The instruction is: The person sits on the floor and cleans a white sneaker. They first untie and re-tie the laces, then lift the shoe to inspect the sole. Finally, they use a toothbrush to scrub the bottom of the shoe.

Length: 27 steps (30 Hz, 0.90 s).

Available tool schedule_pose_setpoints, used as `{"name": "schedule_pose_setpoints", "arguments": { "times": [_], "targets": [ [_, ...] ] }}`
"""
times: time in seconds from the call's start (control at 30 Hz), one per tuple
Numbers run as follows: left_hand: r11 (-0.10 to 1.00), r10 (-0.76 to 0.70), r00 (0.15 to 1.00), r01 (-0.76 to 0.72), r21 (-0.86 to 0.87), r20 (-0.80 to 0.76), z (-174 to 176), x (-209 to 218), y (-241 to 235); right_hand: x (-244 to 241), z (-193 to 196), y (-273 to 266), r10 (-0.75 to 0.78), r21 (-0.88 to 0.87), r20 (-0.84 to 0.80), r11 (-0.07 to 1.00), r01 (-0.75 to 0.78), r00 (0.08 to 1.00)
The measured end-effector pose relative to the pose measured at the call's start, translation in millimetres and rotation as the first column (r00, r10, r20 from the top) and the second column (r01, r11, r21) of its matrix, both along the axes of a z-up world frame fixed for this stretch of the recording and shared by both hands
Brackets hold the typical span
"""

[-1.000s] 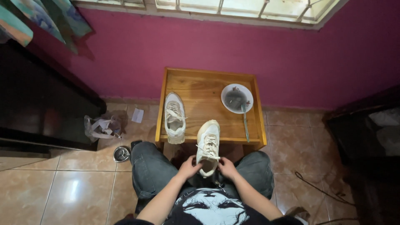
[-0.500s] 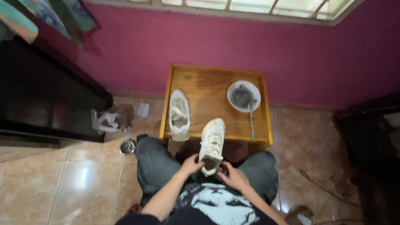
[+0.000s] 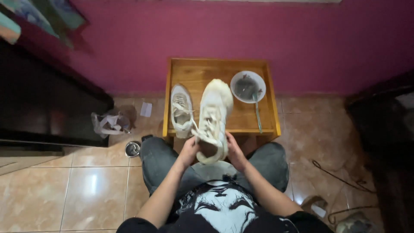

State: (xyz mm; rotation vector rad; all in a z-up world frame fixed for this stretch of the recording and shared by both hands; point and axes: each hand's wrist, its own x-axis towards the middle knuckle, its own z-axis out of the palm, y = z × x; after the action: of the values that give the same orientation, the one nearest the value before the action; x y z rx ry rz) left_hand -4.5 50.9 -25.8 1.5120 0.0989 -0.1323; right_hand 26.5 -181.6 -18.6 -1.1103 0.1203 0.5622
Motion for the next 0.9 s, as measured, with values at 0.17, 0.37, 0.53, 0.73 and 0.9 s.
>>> {"name": "schedule_pose_setpoints", "arguments": {
  "times": [0.17,0.37,0.53,0.73,0.9],
  "targets": [
    [0.632,-0.106,0.945,-0.176,-0.755,-0.31,162,8,-20,13,135,39,0.089,0.298,0.057,0.949,-0.102,0.994],
    [0.617,0.018,0.938,-0.284,-0.734,-0.347,171,7,-11,27,158,52,0.122,0.284,0.102,0.948,-0.146,0.987],
    [0.673,0.247,0.905,-0.418,-0.61,-0.347,182,-12,-8,17,183,75,-0.052,0.189,0.206,0.982,0.012,0.977],
    [0.833,0.432,0.901,-0.412,-0.369,-0.029,208,-32,-6,8,166,100,-0.198,0.095,0.442,0.98,0.174,0.875],
    [0.813,0.566,0.808,-0.514,-0.272,0.163,198,-41,22,-4,207,124,-0.24,0.201,0.444,0.966,0.165,0.863]
  ]
}}
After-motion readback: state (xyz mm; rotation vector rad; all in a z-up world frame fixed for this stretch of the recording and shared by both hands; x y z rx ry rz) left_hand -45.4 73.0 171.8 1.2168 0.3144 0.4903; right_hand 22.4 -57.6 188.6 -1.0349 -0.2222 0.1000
